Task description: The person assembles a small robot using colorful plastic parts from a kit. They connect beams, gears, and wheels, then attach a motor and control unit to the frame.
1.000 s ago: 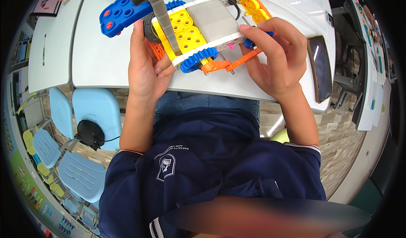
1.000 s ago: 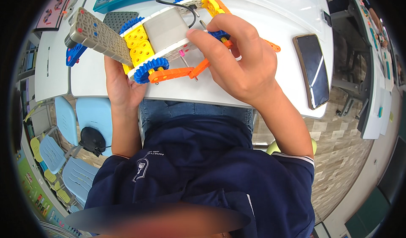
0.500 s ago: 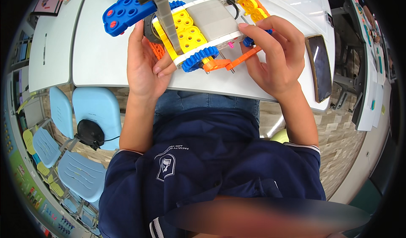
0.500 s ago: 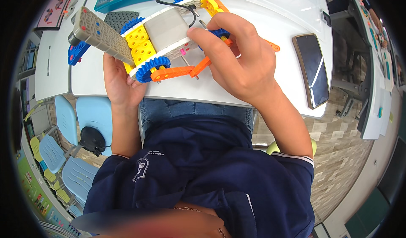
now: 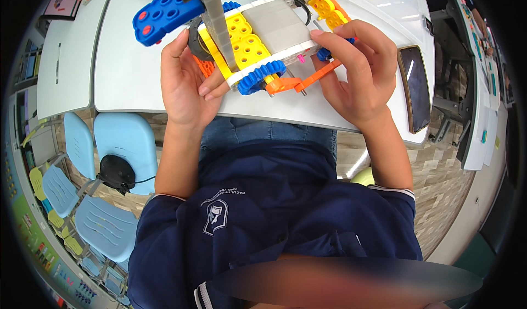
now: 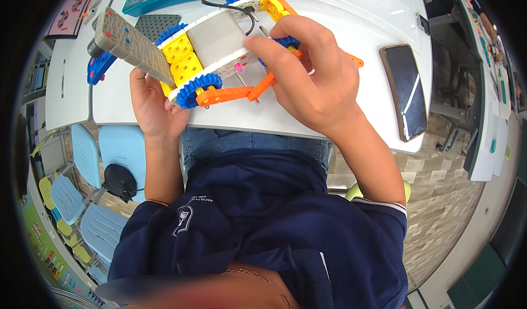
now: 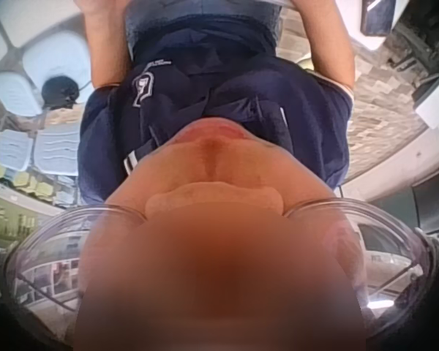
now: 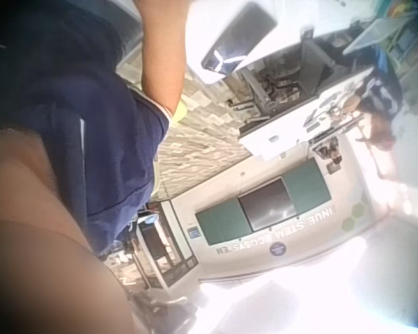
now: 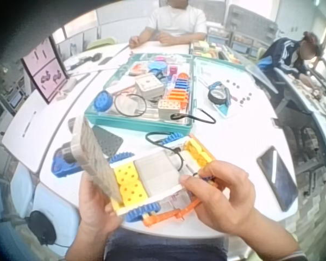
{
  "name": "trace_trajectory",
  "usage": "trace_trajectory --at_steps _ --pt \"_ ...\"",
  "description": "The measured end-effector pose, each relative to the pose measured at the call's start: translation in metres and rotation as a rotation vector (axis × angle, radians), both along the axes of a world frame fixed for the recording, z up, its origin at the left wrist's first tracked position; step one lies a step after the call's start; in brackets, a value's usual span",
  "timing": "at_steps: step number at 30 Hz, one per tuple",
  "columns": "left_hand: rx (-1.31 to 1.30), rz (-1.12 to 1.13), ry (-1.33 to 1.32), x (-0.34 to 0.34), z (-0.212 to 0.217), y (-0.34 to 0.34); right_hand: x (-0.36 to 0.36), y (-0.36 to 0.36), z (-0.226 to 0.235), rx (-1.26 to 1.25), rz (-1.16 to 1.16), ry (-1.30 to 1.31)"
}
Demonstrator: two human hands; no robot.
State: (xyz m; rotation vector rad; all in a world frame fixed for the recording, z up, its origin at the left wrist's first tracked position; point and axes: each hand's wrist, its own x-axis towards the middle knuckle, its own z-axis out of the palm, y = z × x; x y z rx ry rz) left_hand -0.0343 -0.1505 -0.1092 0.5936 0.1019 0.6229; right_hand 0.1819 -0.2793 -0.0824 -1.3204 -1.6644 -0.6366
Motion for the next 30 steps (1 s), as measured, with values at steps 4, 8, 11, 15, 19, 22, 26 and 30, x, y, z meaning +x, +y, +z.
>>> trace_trajectory --at_steps 4,8,11,15,19,22,26,30 --pt "-0.009 -0.046 -0.038 0.001 0.005 0.000 -0.001 -0.001 0.004 -0.037 0.006 0.052" --pt "-0.086 0.039 0.113 0.001 0.012 -0.006 -0.001 -0.007 0.015 -0.156 0.012 0.124" --pt "0.110 -0.132 -0.079 0.008 0.012 0.001 0.000 -0.010 0.026 -0.183 0.014 0.168" --pt "0.079 -0.102 0.018 0.009 0.014 0.001 0.001 -0.013 0.042 -0.231 -0.012 0.135" --pt "0.111 -0.051 0.258 0.011 0.026 -0.002 0.002 -0.013 0.056 -0.280 -0.048 0.105" --pt "0.225 0.066 0.503 0.014 0.035 -0.008 0.002 -0.011 0.064 -0.303 -0.023 0.155" --pt "0.484 0.340 0.729 0.014 0.037 -0.011 0.002 -0.007 0.068 -0.315 -0.008 0.248" --pt "0.582 0.330 0.584 0.000 0.041 0.002 0.005 -0.002 0.067 -0.360 -0.027 0.288"
